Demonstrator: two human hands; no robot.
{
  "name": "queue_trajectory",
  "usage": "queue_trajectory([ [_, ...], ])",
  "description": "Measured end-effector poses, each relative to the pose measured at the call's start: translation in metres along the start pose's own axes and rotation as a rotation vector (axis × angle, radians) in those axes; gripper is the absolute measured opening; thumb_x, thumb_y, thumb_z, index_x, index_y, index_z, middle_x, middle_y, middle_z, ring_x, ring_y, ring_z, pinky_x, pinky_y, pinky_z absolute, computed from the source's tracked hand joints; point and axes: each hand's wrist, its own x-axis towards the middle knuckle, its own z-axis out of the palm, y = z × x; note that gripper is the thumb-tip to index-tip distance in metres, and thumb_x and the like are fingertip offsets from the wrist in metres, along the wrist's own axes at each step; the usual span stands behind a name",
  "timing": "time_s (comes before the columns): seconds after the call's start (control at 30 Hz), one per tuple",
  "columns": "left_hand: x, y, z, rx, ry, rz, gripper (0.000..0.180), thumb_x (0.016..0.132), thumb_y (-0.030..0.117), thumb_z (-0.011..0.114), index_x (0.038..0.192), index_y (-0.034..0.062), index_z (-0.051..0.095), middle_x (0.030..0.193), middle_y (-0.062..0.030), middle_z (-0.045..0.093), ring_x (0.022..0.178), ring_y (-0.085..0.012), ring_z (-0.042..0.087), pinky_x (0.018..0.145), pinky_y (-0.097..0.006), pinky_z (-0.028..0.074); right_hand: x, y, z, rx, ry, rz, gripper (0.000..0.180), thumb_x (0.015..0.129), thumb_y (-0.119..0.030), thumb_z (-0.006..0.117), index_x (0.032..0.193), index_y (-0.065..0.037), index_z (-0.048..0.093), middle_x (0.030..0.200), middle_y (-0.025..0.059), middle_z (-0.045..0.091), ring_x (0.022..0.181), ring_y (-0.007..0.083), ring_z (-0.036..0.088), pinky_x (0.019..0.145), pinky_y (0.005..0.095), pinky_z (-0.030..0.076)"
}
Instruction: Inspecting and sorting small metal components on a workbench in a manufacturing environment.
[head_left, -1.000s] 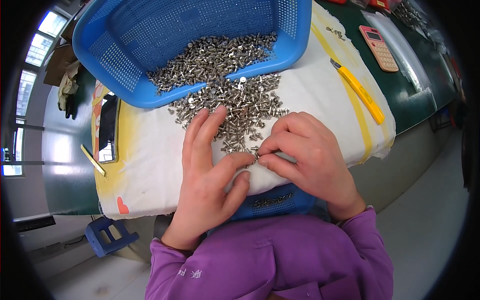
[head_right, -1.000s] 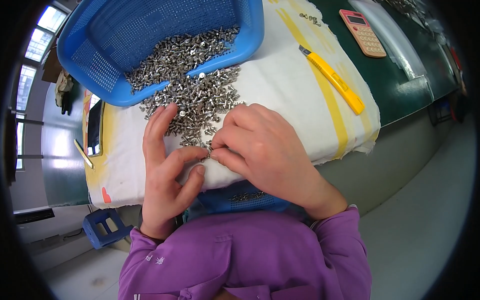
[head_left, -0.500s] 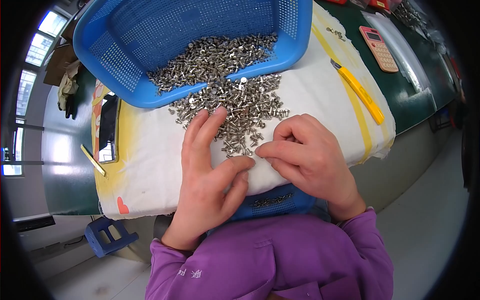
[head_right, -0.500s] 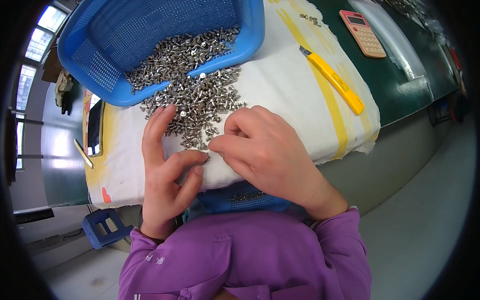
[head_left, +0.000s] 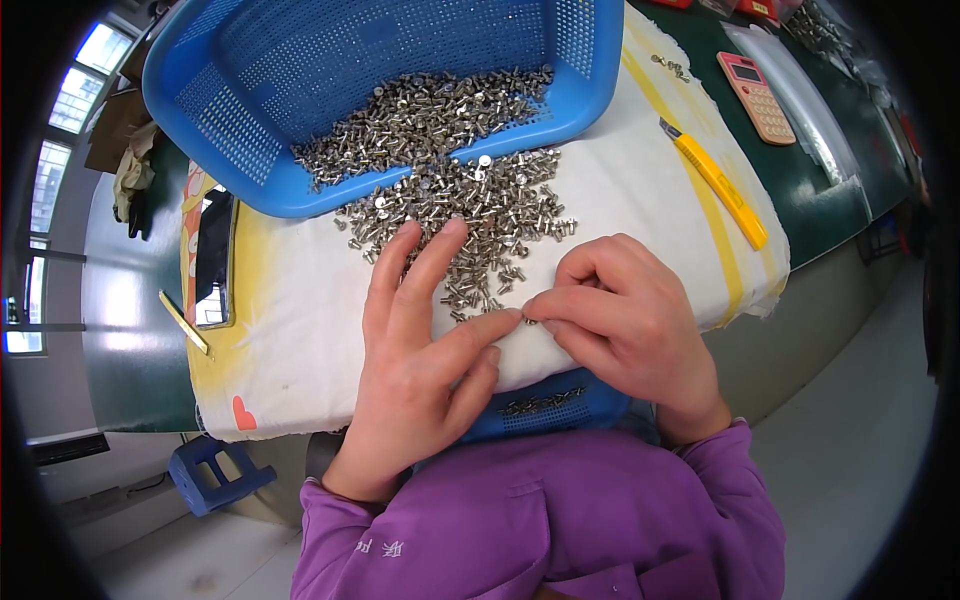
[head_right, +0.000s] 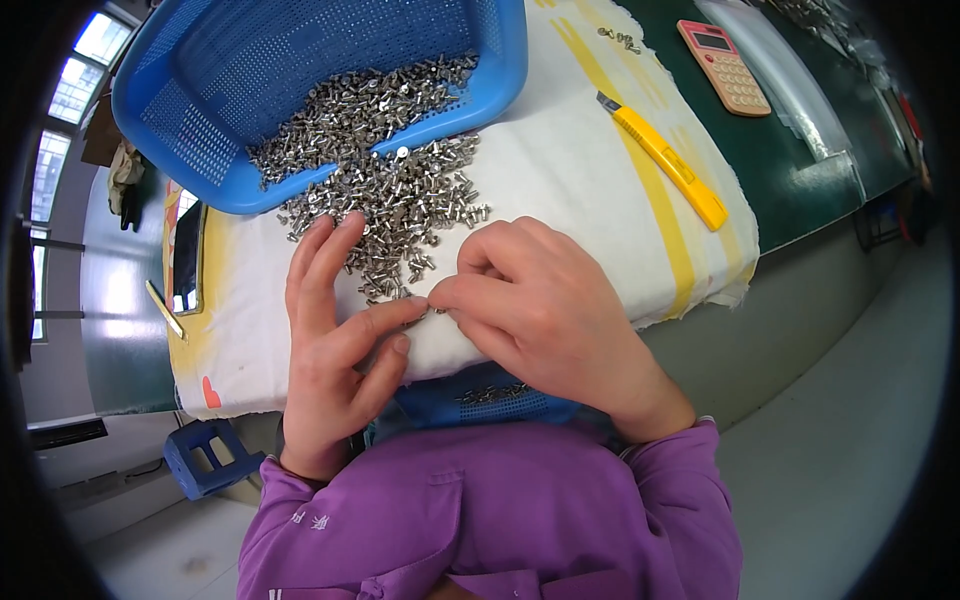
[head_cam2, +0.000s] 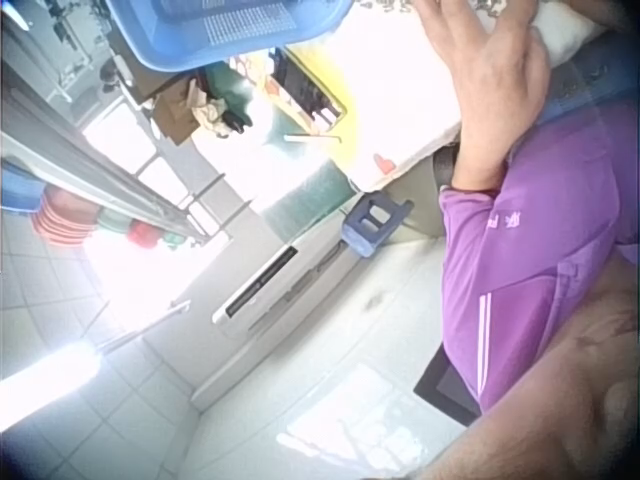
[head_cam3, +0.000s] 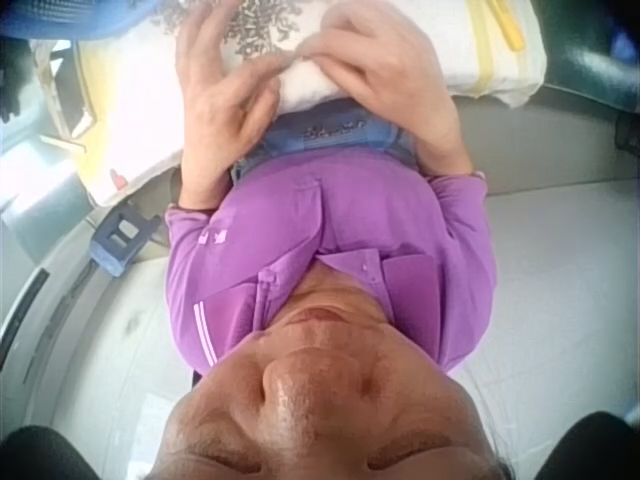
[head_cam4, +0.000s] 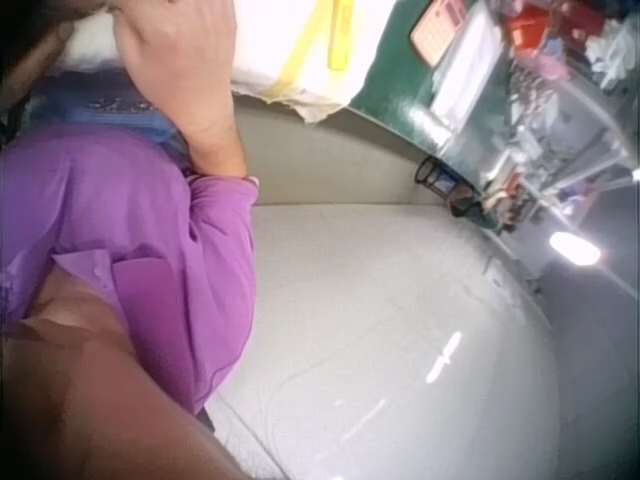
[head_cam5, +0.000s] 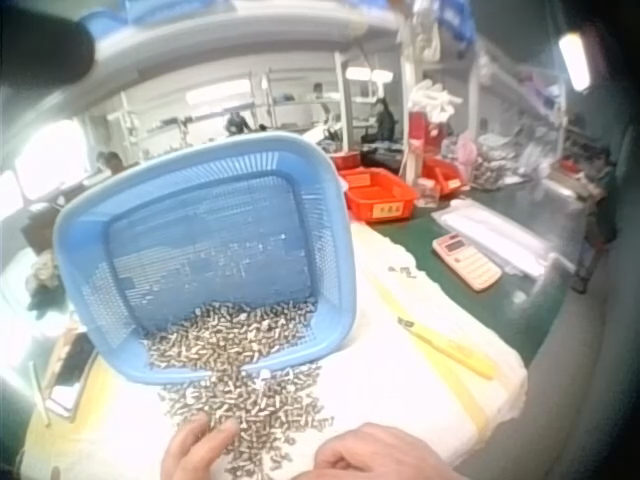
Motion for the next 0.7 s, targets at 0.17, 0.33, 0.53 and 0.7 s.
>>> queue_trajectory([
  [0.17,-0.0001,-0.0005,0.0003,-0.003,-0.005,0.011,0.036,0.076,0.004,0.072,0.111,0.0129,0.077,0.159,-0.0229,0.042,0.147,-0.0516,0.032,0.119,-0.057,0.03,-0.0037,0.0005,-0.0049,-0.004,-0.025,0.006,0.023,0.07,-0.003,0.079,0.092,-0.011,0.078,0.087,0.0016,0.062,0.08,0.022,0.061,0.068,0.0341,0.05],
  [0.33,0.0004,0.0005,-0.0002,0.012,-0.029,0.013,0.038,0.077,0.006,0.072,0.114,0.0132,0.078,0.159,-0.0227,0.042,0.148,-0.051,0.032,0.119,-0.057,0.029,-0.0067,0.0026,-0.007,0.002,-0.042,0.012,0.024,0.069,-0.003,0.079,0.092,-0.011,0.079,0.087,0.0008,0.062,0.079,0.0207,0.061,0.067,0.0331,0.05],
  [0.53,0.0006,0.0006,0.0,0.022,-0.033,0.017,0.039,0.077,0.007,0.072,0.115,0.0135,0.078,0.159,-0.0222,0.042,0.148,-0.0506,0.032,0.119,-0.057,0.029,-0.0072,0.004,-0.0083,0.01,-0.047,-0.003,0.025,0.069,-0.003,0.08,0.092,-0.011,0.079,0.087,0.0004,0.063,0.078,0.0202,0.061,0.067,0.0328,0.05],
  [0.7,0.0013,0.0017,-0.0001,0.022,-0.052,0.001,0.043,0.074,0.004,0.07,0.116,0.0124,0.079,0.16,-0.0226,0.042,0.151,-0.0492,0.029,0.122,-0.058,0.026,-0.0068,0.0045,-0.0076,0.013,-0.039,-0.019,0.025,0.07,-0.003,0.08,0.093,-0.011,0.079,0.088,0.0005,0.063,0.078,0.0208,0.061,0.068,0.0336,0.051],
])
